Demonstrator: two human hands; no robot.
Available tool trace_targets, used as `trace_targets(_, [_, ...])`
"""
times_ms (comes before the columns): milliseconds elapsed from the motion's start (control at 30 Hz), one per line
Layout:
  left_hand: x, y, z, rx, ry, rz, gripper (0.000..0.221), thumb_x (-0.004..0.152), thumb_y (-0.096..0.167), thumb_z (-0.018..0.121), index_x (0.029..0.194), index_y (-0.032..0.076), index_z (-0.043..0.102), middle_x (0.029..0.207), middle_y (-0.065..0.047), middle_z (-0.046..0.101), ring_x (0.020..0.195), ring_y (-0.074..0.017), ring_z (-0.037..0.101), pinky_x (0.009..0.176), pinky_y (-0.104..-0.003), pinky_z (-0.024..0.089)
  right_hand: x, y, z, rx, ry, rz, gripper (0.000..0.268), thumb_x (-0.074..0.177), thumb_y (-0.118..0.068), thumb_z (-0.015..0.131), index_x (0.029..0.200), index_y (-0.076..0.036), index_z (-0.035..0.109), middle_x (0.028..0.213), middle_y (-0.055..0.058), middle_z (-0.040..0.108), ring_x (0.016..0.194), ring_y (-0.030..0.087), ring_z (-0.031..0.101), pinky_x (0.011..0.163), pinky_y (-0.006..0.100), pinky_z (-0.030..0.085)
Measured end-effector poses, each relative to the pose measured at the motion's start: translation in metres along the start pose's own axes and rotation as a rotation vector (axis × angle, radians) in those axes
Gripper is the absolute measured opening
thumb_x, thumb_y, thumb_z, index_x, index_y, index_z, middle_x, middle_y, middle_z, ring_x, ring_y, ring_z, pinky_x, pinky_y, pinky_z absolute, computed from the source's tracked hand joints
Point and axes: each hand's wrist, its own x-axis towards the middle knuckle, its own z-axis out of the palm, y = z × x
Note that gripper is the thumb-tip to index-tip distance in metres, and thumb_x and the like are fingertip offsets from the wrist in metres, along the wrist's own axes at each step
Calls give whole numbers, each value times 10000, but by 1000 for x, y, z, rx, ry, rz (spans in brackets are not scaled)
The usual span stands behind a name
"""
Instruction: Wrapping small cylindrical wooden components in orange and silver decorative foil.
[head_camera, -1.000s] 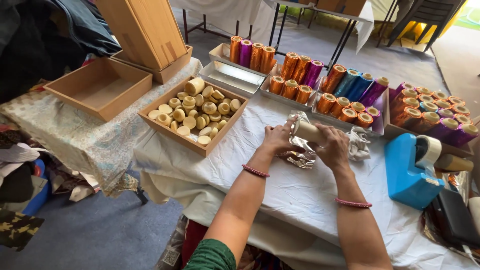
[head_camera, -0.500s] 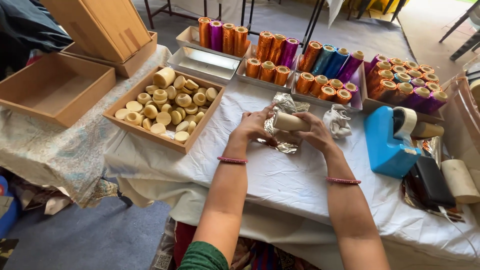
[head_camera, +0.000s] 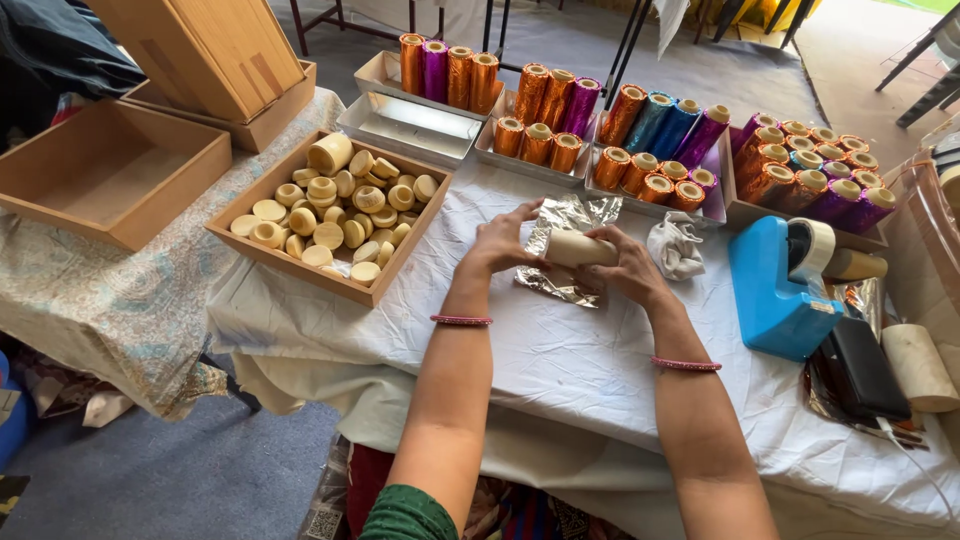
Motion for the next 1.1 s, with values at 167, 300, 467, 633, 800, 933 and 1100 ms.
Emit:
trace_targets(167, [2,-8,15,179,-45,-28,1166,527,512,965,1545,399,407,1457,32,613,1410,-165,486,1198,-462,282,-1,-1,0,-33,11,-32,616,715,-156,853,1294,-178,644,1174,108,730,1092,246,697,982,384,545])
trace_targets(300, [-7,16,12,230,-80,-85,1202,531,501,967,1554,402,343,1497,45,521,1426,-160,401,1210,-569,162,-5,-18,-3,113,55,48,596,721,-233,880,1267,-176,646,1122,120,742,1025,245,735,920,386,603])
trace_targets(467, [-4,11,18,216,-83,-66,1197,510,535,959,1539,515,347,1542,24,468,1466,-176,369,1243,-591,124,2,7,3,6,53,-37,608,721,-239,867,1286,-189,651,1109,128,748,1015,261,735,917,390,586])
trace_targets(633, [9,-4,29,217,-88,-47,1145,501,610,953,1498,584,389,1654,-67,297,1544,-279,221,1219,-655,62,4,18,-1,-11,54,-12,655,669,-270,870,1290,-219,669,1129,115,749,1025,260,734,944,384,578])
trace_targets(800, [1,4,24,253,-116,-99,1069,477,679,924,1447,540,495,1707,-96,149,1590,-318,39,1194,-714,-81,4,16,1,-39,55,41,629,664,-348,904,1246,-218,702,1119,111,755,1045,263,721,947,409,552])
trace_targets(933, [0,6,25,288,-119,-132,991,523,681,906,1426,510,533,1714,-113,121,1593,-312,16,1175,-735,-90,3,13,1,3,66,71,646,661,-348,907,1256,-219,692,1112,101,759,1038,248,724,931,392,554])
trace_targets(1100, [-3,11,27,301,-106,-162,988,552,726,882,1440,481,523,1717,-122,97,1591,-317,-5,1161,-755,-92,6,24,0,152,42,72,641,671,-318,901,1263,-209,680,1114,98,752,1015,224,724,904,354,580])
